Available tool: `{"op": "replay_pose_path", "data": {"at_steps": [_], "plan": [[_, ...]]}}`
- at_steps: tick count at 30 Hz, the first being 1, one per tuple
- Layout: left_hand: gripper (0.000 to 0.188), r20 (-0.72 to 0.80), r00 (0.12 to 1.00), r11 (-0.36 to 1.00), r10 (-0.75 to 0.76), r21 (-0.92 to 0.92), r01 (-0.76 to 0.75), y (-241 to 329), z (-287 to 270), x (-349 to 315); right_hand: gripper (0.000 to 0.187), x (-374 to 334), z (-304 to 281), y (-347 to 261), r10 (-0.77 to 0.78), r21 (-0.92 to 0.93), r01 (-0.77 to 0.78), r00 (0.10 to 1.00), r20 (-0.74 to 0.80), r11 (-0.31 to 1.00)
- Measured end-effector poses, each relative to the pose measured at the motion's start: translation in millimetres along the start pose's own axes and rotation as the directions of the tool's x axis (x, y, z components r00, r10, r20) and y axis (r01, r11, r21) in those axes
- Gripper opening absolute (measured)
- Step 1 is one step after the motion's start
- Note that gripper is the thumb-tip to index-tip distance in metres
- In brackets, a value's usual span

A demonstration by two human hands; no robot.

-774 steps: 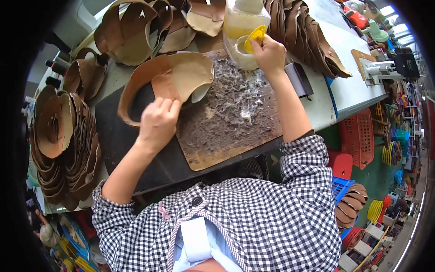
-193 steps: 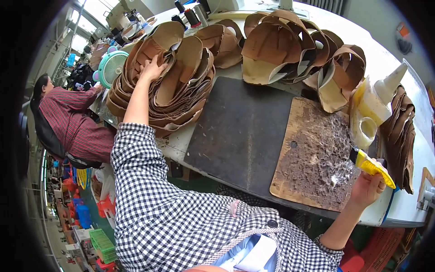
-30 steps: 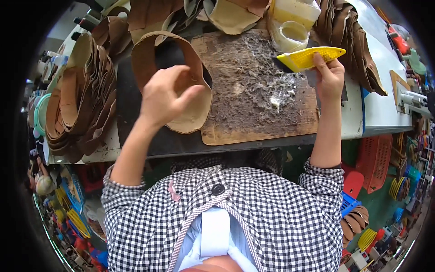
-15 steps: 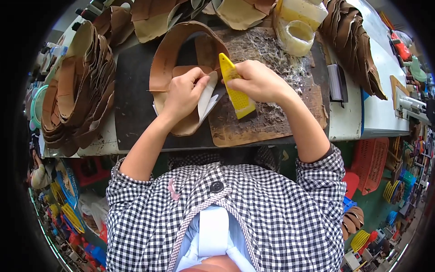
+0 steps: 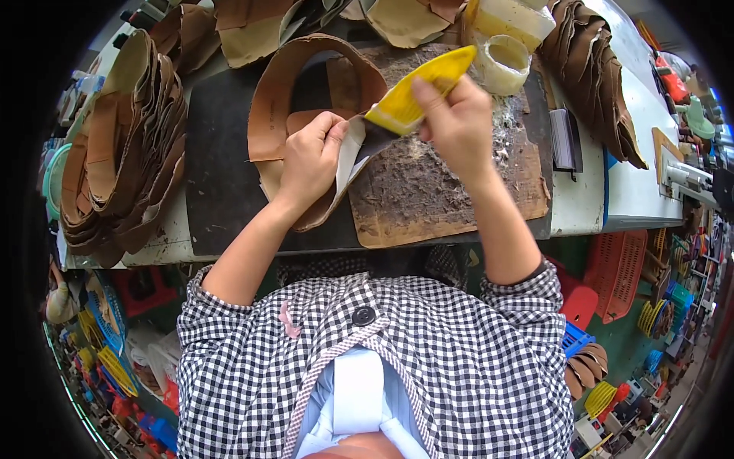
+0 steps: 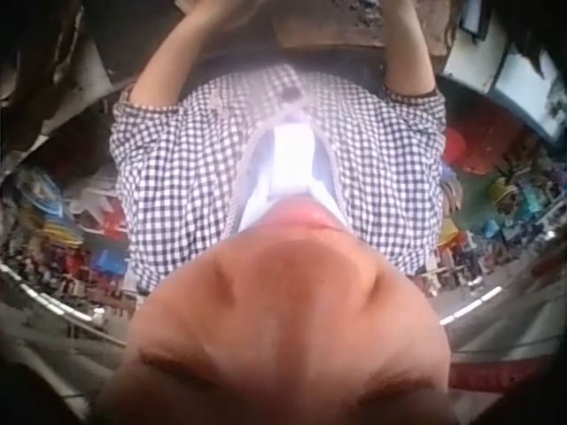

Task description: The person applies glue to the inner surface of shoe components using a manual glue applicator.

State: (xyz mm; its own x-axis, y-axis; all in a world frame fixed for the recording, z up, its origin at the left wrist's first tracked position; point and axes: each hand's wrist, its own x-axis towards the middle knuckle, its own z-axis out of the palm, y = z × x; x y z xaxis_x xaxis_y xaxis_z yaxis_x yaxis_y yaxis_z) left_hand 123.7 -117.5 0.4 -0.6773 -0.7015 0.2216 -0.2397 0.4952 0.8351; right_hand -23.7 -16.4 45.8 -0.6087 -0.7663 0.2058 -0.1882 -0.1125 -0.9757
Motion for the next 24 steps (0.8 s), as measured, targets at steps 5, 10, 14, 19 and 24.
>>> {"op": "replay_pose_path", "data": {"at_steps": [5,10,14,19,24], "plan": [[0.011,-0.015,1.000,1.000,-0.005,-0.010,0.005,-1.9,4.8,-0.5,0.008,-24.5,23.7,32.6,-0.333,-0.403,0.250,0.931,-0.149,0.880],[0.002,0.047,0.963,0.964,0.265,-0.004,-0.266,-12.4,2.4,3.1,0.011,-35.3,27.1,45.6,-0.480,-0.480,0.382,0.872,-0.097,0.790],[0.006,0.139,0.917,0.927,0.375,-0.027,-0.375,-14.4,-2.2,7.0,0.011,-37.1,24.8,45.6,-0.528,-0.529,0.417,0.846,-0.071,0.739],[0.006,0.219,0.903,0.929,0.370,-0.117,-0.352,-13.5,-8.9,14.0,0.010,-40.8,19.3,51.6,-0.506,-0.518,0.376,0.853,-0.130,0.768],[0.006,0.332,0.849,0.912,0.411,-0.143,-0.385,-13.1,-11.9,21.2,0.010,-39.8,19.7,47.9,-0.546,-0.521,0.426,0.833,-0.094,0.740]]}}
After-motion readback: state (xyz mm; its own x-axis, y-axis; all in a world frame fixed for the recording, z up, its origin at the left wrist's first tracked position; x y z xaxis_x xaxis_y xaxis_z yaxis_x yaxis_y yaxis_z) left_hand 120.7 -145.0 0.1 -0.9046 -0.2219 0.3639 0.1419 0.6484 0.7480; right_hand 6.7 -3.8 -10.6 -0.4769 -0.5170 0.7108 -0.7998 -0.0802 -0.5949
